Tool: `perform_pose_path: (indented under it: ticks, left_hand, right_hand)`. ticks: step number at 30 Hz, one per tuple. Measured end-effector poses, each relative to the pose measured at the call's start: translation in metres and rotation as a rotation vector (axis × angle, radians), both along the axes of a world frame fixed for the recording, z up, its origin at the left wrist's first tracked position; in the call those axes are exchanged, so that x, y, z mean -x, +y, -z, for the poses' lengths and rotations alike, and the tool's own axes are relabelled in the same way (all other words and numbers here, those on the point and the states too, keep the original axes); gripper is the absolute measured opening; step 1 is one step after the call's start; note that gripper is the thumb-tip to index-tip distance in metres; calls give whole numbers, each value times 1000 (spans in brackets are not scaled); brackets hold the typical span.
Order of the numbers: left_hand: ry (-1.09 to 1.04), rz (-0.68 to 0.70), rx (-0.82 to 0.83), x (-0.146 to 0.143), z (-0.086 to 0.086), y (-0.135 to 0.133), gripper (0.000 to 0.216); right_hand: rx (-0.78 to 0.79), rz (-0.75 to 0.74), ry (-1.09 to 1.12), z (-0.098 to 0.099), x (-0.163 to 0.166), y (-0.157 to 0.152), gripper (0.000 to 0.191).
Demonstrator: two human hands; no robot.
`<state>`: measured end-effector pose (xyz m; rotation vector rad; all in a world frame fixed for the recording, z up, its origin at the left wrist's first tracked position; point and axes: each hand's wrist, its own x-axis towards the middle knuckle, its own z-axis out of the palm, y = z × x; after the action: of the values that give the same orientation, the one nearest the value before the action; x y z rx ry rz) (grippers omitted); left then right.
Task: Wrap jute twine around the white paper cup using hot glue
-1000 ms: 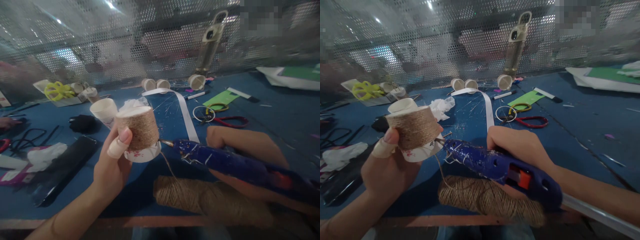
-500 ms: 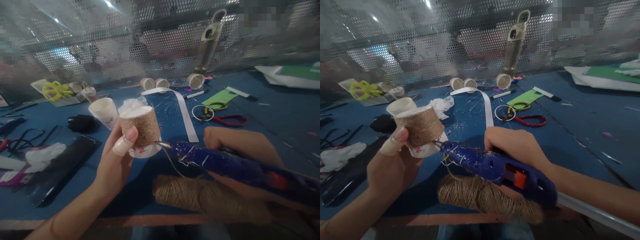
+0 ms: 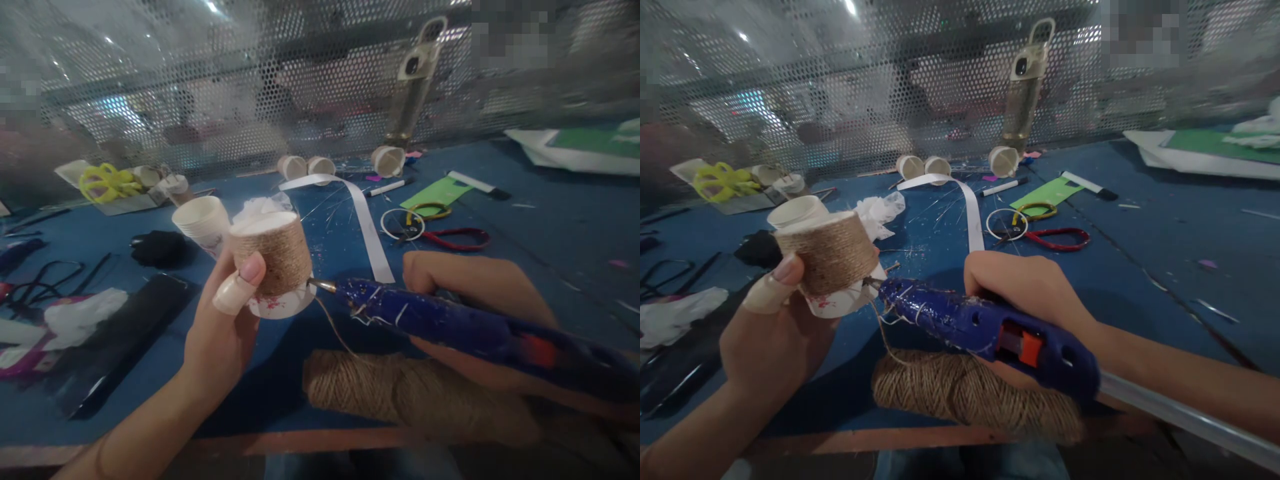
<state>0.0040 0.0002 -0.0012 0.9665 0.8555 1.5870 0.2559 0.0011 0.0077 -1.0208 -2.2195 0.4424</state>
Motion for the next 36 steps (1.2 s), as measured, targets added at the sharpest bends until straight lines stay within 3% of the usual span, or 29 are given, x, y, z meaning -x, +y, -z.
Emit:
perform_pose_path:
  ticks: [6,13,21,36]
  left_hand:
    - [24,-29,21,-1,-1,0,47]
    - [-34,0,23,-5,-6,0,55]
    - [37,-76,32,0,0,1,43]
    - [56,-54,79,0,-2,3,32]
  right_hand:
    - [14,4,-22,-1,-2,0,19]
    - [39,14,-33,-7,-1,2,22]
    - [9,-5,-44,-2,-1,1,19]
    - [-41,-20,-62,-1,-2,3,23]
